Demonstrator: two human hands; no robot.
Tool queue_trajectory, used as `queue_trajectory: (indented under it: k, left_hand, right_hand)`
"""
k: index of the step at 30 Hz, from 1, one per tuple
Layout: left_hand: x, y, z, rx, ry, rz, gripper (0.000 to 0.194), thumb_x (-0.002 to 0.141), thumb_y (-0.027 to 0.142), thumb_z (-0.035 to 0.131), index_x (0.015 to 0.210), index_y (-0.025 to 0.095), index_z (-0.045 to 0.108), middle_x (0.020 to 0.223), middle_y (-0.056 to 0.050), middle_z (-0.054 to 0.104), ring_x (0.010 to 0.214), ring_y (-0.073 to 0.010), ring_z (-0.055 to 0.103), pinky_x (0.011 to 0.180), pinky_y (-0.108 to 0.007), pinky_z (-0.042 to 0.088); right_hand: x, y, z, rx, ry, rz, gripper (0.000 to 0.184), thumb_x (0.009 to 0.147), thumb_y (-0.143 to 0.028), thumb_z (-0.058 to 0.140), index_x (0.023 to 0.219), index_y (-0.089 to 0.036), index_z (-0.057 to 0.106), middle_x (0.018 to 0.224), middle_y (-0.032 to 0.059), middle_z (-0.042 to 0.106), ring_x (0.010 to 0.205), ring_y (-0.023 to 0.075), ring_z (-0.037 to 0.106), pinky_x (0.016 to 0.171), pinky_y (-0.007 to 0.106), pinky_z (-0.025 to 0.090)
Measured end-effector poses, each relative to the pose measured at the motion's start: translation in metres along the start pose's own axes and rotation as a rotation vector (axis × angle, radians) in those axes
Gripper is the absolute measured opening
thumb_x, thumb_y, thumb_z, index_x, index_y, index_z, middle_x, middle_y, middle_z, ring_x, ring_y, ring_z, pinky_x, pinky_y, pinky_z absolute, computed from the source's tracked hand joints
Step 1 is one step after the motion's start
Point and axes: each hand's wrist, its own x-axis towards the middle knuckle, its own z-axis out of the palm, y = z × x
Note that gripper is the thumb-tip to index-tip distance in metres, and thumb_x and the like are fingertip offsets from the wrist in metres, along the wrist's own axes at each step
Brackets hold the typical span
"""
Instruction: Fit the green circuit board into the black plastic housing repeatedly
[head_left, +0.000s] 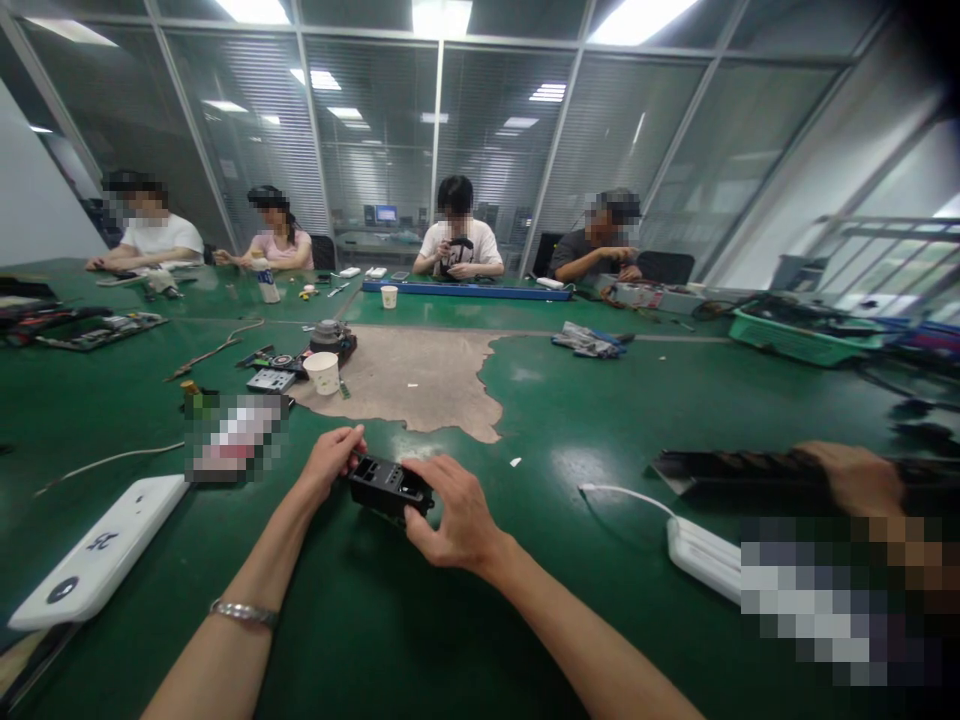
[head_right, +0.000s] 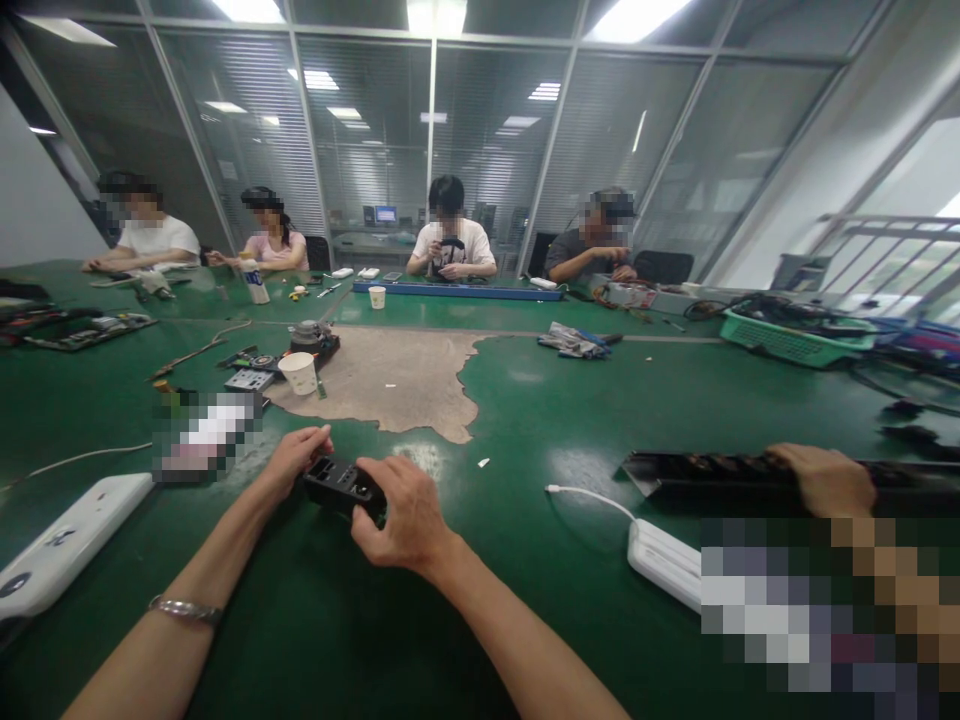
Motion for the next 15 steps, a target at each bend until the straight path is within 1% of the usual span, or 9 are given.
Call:
queue_trajectory:
  k: [5, 8, 10, 12, 15]
  left_hand:
    - [0.000, 0.001, 0.000, 0.002, 0.003, -0.012, 0.044, 0.075, 0.060, 0.057, 0.067, 0.017, 0.061, 0.056, 0.002, 0.056, 0.043, -0.0095, 0.046, 0.039, -0.020, 0.028]
    - [0.000, 0.001, 0.000, 0.006, 0.004, -0.020, 0.042, 0.076, 0.059, 0.056, 0.068, 0.017, 0.061, 0.053, 0.002, 0.055, 0.043, -0.0097, 0.046, 0.038, -0.019, 0.028]
    - [-0.001, 0.002, 0.000, 0.010, 0.004, -0.022, 0.042, 0.076, 0.059, 0.056, 0.068, 0.018, 0.061, 0.050, 0.002, 0.053, 0.042, -0.0098, 0.045, 0.038, -0.019, 0.028]
    - [0.000, 0.002, 0.000, 0.010, 0.000, -0.021, 0.043, 0.076, 0.059, 0.056, 0.068, 0.018, 0.061, 0.048, 0.002, 0.052, 0.041, -0.0098, 0.045, 0.038, -0.019, 0.027]
    - [0.001, 0.001, 0.000, 0.000, 0.004, -0.016, 0.045, 0.075, 0.061, 0.056, 0.068, 0.017, 0.061, 0.054, 0.001, 0.056, 0.042, -0.0094, 0.046, 0.037, -0.019, 0.027]
  right_hand:
    - [-0.001, 0.006, 0.003, 0.052, 0.092, 0.021, 0.049, 0.074, -0.029, 0.057, 0.122, -0.019, 0.054, 0.108, 0.0097, 0.062, 0.096, 0.0249, 0.057, 0.088, 0.042, 0.047]
    - [-0.001, 0.012, 0.004, 0.094, 0.141, 0.106, 0.044, 0.076, -0.027, 0.056, 0.120, -0.020, 0.057, 0.113, 0.0089, 0.063, 0.102, 0.0244, 0.058, 0.092, 0.042, 0.046]
    - [0.000, 0.014, 0.004, 0.115, 0.137, 0.181, 0.041, 0.077, -0.027, 0.056, 0.118, -0.020, 0.058, 0.114, 0.0081, 0.064, 0.102, 0.0238, 0.059, 0.091, 0.041, 0.047]
    - [-0.001, 0.014, 0.005, 0.137, 0.106, 0.221, 0.041, 0.077, -0.027, 0.057, 0.117, -0.020, 0.058, 0.113, 0.0074, 0.065, 0.100, 0.0227, 0.060, 0.089, 0.039, 0.048]
    - [-0.001, 0.010, 0.006, 0.141, 0.059, 0.197, 0.043, 0.076, -0.026, 0.058, 0.119, -0.020, 0.057, 0.115, 0.0073, 0.064, 0.102, 0.0225, 0.060, 0.092, 0.038, 0.047]
